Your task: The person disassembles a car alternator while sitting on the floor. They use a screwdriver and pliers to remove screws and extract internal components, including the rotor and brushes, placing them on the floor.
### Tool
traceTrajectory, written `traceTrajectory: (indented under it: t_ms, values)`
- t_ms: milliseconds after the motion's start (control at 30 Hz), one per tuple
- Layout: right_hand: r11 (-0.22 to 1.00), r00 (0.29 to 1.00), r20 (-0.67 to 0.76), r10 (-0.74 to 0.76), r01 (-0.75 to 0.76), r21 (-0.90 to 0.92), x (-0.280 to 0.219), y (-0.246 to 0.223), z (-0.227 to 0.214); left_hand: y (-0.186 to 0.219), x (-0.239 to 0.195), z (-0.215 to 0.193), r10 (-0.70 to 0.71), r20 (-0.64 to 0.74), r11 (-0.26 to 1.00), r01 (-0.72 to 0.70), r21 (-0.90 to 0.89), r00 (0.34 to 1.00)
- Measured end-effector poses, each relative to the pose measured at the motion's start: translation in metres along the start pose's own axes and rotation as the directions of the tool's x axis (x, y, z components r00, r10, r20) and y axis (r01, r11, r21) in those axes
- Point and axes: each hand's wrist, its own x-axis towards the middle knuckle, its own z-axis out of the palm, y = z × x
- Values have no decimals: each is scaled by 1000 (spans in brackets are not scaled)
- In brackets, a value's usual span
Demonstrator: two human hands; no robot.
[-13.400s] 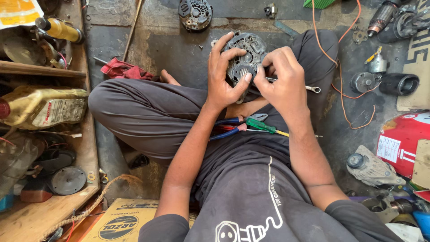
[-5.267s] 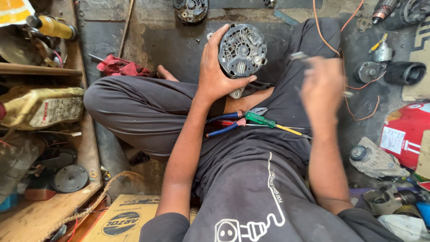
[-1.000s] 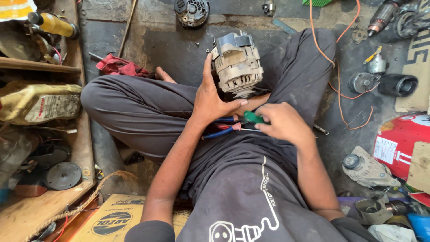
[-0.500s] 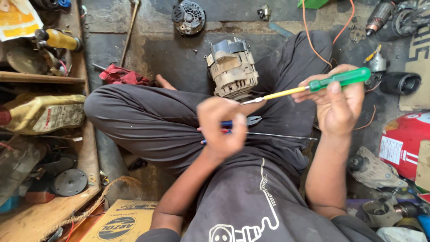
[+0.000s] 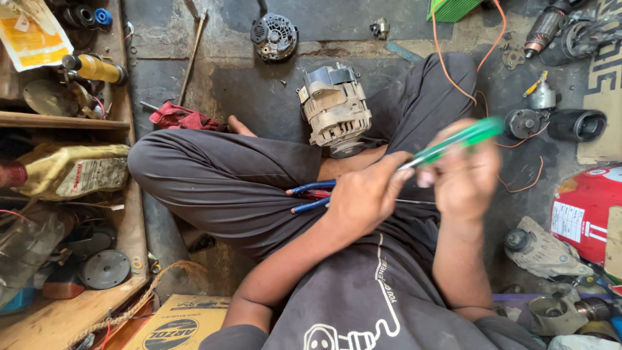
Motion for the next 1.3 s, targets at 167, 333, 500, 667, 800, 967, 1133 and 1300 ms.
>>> traceTrajectory:
  t_ms: [167,333,500,667,800,967,1133,1300]
  values:
    - [968,987,-143,-74,106,229,20,-33,-38,-15,-5,-13,-169,25,868,161,-469,985]
    - [997,987,146,-74,69,37,13,-23,-28,-8,19,-42,-339,-37,95,-5,-995,940]
    - [976,973,226,50,1,-219,-15,-10,13,2,56,-78,-365,-107,-254,-209,-944,925]
    - [949,954,298,40,57,-309,-21,-6,20,6,61,-76,-364,-108,-218,-198,-956,925]
    - [977,933,315,172,-122,-174,-19,-4,13,-1,59,-71,-308,-88,-243,-168,-955,947]
    - [710,737,449,505,-650,269,-13,4,8,-12,62,-69,-158,-47,-305,-94,-948,986]
    - [326,639,599,482,-765,555,-18,16,15,-15,69,-67,-49,5,-302,-10,-953,999]
    - [972,941,245,232,-232,-29,-37,17,40,-5,63,-55,-272,93,-167,48,-985,958]
